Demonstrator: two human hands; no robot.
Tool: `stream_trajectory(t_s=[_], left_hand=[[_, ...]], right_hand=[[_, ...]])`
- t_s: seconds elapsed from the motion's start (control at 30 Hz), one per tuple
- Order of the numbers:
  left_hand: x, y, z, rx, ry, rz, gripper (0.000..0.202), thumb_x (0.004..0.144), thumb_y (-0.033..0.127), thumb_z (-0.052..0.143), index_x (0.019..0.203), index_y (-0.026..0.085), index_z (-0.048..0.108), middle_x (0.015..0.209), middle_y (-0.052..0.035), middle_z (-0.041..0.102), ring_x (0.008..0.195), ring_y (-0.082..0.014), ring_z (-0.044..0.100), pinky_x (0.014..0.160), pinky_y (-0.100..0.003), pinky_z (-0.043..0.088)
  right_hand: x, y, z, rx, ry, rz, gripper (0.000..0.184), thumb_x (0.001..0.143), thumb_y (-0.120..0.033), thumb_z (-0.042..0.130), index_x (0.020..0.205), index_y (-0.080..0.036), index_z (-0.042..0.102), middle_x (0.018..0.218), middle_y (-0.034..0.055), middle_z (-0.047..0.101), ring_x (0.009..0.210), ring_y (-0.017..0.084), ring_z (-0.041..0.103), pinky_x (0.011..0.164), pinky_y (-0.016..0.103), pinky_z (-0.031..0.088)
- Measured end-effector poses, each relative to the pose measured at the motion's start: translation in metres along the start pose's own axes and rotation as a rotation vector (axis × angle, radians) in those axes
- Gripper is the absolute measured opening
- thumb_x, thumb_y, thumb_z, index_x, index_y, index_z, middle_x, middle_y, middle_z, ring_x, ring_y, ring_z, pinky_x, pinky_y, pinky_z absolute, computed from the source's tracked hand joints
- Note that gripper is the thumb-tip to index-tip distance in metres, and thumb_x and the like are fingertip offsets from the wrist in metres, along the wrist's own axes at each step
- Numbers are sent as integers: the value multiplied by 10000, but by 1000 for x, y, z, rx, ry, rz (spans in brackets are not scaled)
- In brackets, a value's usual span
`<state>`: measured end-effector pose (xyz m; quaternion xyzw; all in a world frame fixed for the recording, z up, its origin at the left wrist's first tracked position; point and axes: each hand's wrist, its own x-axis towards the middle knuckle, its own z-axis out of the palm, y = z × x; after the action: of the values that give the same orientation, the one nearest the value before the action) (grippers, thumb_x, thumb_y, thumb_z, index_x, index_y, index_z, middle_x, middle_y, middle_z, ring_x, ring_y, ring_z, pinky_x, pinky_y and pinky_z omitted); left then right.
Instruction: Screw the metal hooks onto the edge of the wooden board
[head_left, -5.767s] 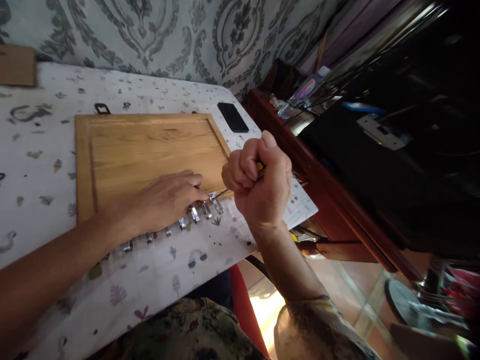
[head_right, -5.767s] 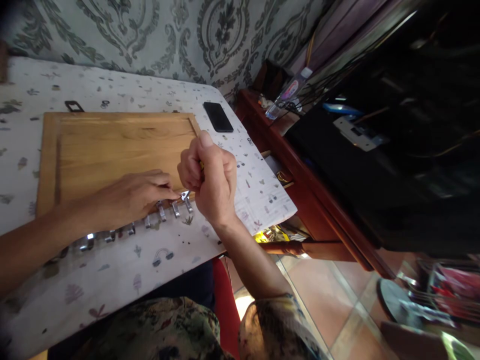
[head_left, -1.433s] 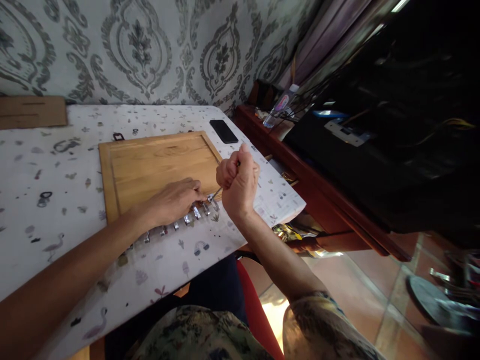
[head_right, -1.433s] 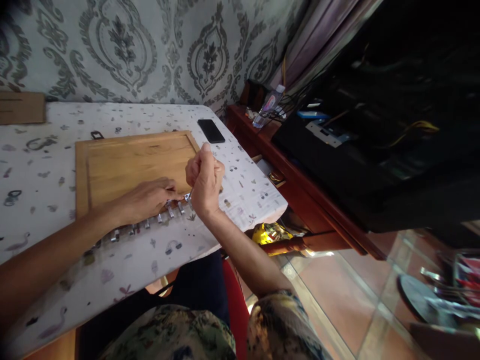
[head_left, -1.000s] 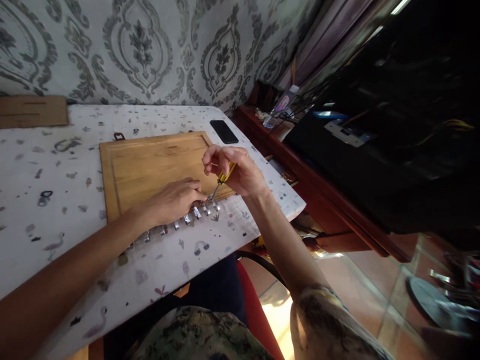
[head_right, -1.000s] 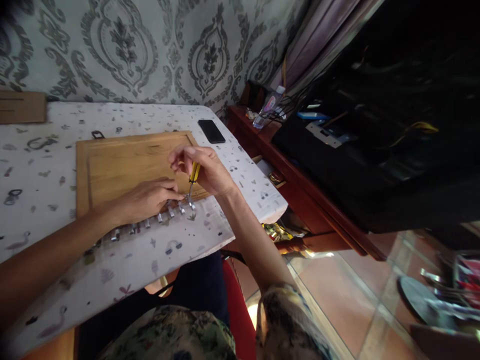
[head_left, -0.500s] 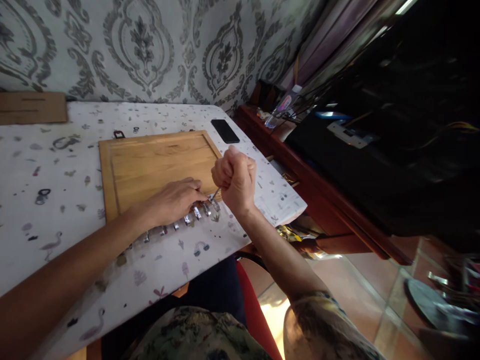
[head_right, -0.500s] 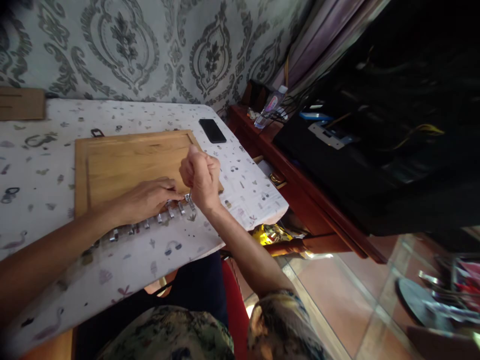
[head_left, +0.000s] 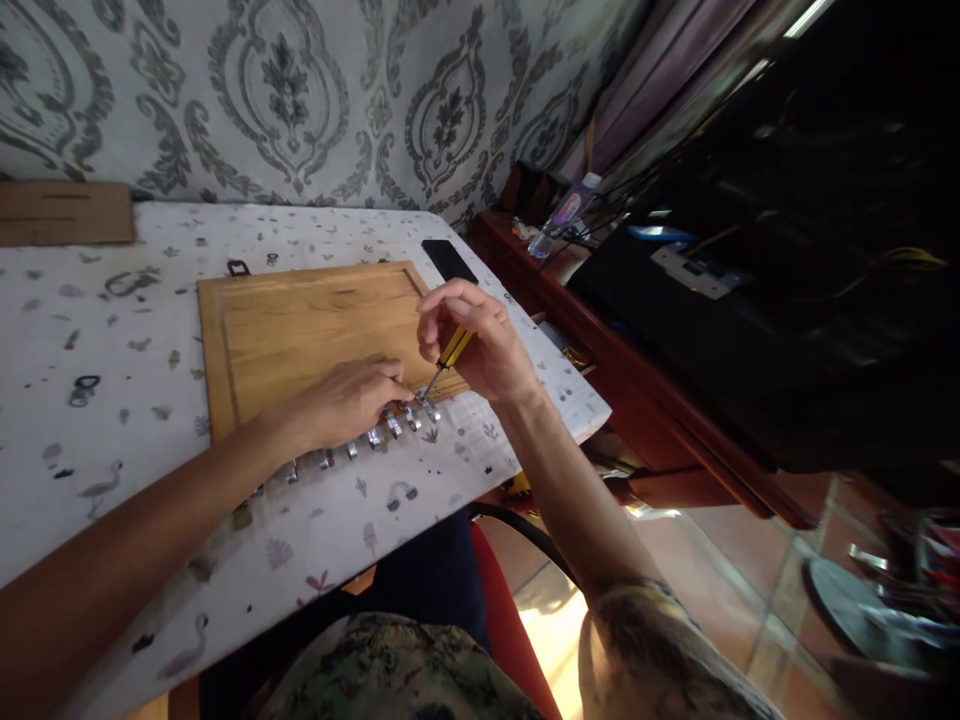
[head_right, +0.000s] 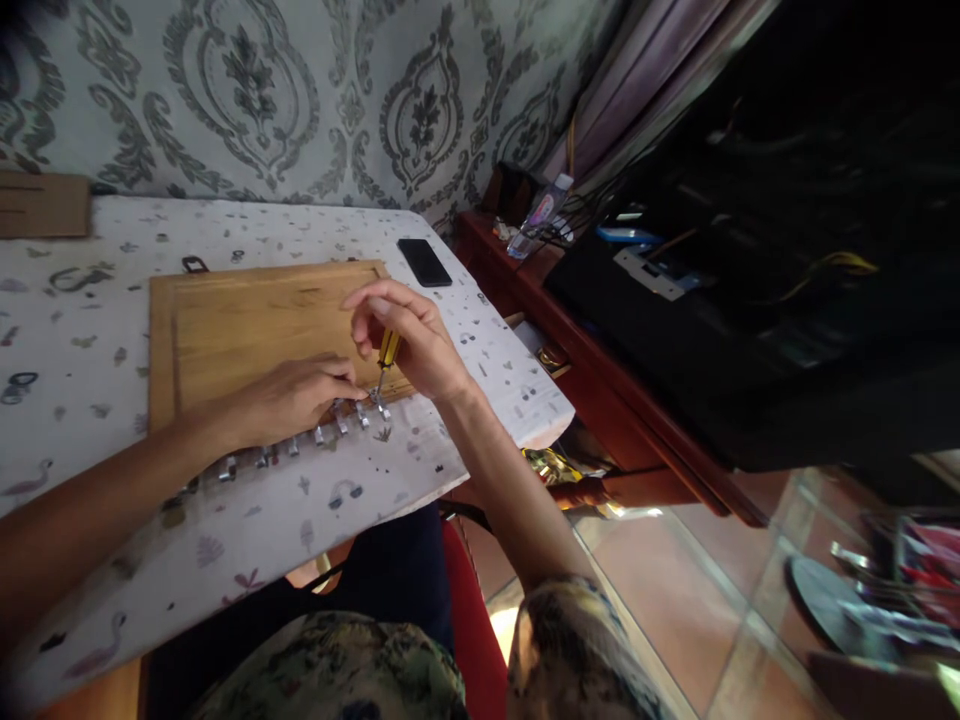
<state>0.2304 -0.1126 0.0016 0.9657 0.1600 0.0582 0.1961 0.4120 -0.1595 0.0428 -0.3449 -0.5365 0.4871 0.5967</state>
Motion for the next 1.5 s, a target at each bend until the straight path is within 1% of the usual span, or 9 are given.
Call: stream_trajectory(t_s=[0.13, 0.2, 0.3, 0.43, 0.77, 0.93, 1.07, 1.3, 1.5], left_hand=[[0, -3, 4, 9, 20, 11, 282, 978, 105, 560, 1042, 229, 805, 975, -49, 648, 954, -208, 594, 742, -313, 410], [0, -5, 5, -8, 35, 16, 307, 975, 80, 545, 1045, 232, 803, 987, -46, 657, 965, -203, 601, 759, -311, 421], [0, -6, 7, -24, 44, 22, 300, 969, 67, 555, 1040, 227, 798, 969, -39, 656, 945, -193, 600, 759, -305, 421], [-1, -5, 5, -20, 44, 19, 269, 984, 100, 569, 1041, 228, 798, 924, -34, 630, 898, -188, 584, 728, -308, 399], [0, 2, -4, 3, -41, -15, 361, 920, 5, 524, 1029, 231, 784, 973, -42, 623, 939, -198, 588, 746, -309, 396], [-1, -1, -1, -3, -10, 8, 350, 917, 9, 516, 1000, 229, 775, 960, -40, 626, 942, -195, 586, 738, -301, 397], [0, -1, -2, -11, -19, -2, 311, 936, 36, 526, 989, 218, 773, 935, -39, 612, 884, -184, 570, 719, -298, 384], [0, 4, -7, -2, -74, -49, 379, 925, 13, 492, 1067, 224, 774, 1014, -51, 624, 937, -198, 579, 732, -307, 382], [0, 1, -3, -3, -47, -20, 324, 946, 39, 515, 1027, 217, 775, 970, -46, 607, 906, -190, 569, 727, -308, 376]], right_hand=[[7, 0, -6, -37, -120, -12, 494, 824, -582, 780, 578, -169, 664, 715, 39, 696, 575, 95, 626, 559, 226, 522], [8, 1, -5, -16, -142, 7, 571, 834, -622, 751, 500, -200, 559, 543, 1, 610, 442, 81, 537, 444, 216, 445], [7, 4, -1, 34, -122, 68, 676, 849, -697, 705, 469, -236, 389, 354, -93, 331, 307, 48, 268, 326, 196, 242], [3, 3, 9, 63, 57, 87, 760, 891, -788, 591, 493, -236, 253, 395, -117, 177, 348, 37, 109, 332, 195, 137], [-13, 8, 36, -68, 630, -171, 667, 939, -690, 581, 541, -250, 277, 463, -89, 196, 399, 73, 151, 371, 254, 155], [-14, 8, 27, -71, 519, -134, 677, 908, -760, 577, 556, -251, 304, 464, -91, 215, 396, 75, 171, 373, 257, 168], [-15, 6, 23, -55, 425, -111, 620, 882, -696, 667, 577, -242, 376, 478, -84, 307, 415, 71, 241, 386, 241, 206], [-16, -5, 28, 7, 476, -279, 575, 941, -495, 656, 555, -237, 316, 457, -92, 212, 405, 68, 163, 404, 242, 156], [-10, 0, 29, 10, 469, -223, 606, 957, -576, 616, 569, -247, 285, 467, -94, 193, 405, 73, 151, 391, 241, 147]])
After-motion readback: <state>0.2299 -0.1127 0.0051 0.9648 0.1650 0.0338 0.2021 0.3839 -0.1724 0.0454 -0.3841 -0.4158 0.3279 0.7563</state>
